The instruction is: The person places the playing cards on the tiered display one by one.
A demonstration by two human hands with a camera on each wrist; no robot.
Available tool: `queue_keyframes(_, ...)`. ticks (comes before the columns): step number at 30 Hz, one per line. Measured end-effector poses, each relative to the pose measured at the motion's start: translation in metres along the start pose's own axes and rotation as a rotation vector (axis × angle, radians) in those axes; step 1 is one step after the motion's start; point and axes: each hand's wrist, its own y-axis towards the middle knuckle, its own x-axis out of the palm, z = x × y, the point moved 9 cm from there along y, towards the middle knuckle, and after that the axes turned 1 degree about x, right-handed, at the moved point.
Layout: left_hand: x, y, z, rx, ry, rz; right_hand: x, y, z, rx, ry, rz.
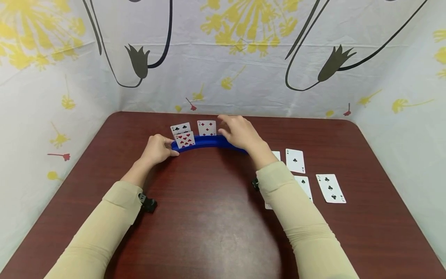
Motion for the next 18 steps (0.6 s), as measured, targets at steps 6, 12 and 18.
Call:
queue_keyframes(6, 0.001, 0.0, -0.002, -0.014, -0.007, -0.009, -0.009, -0.012, 0.018, 0.051, -0.02, -0.011)
queue_keyframes(12, 0.0, 0.0, -0.003, -0.007, -0.009, -0.004, -0.015, -0.022, 0.03, 0.062, -0.044, -0.002)
queue_keyframes(18, 0.001, 0.0, -0.001, 0.004, -0.003, 0.001, -0.021, -0.029, 0.039, 0.085, -0.05, -0.008)
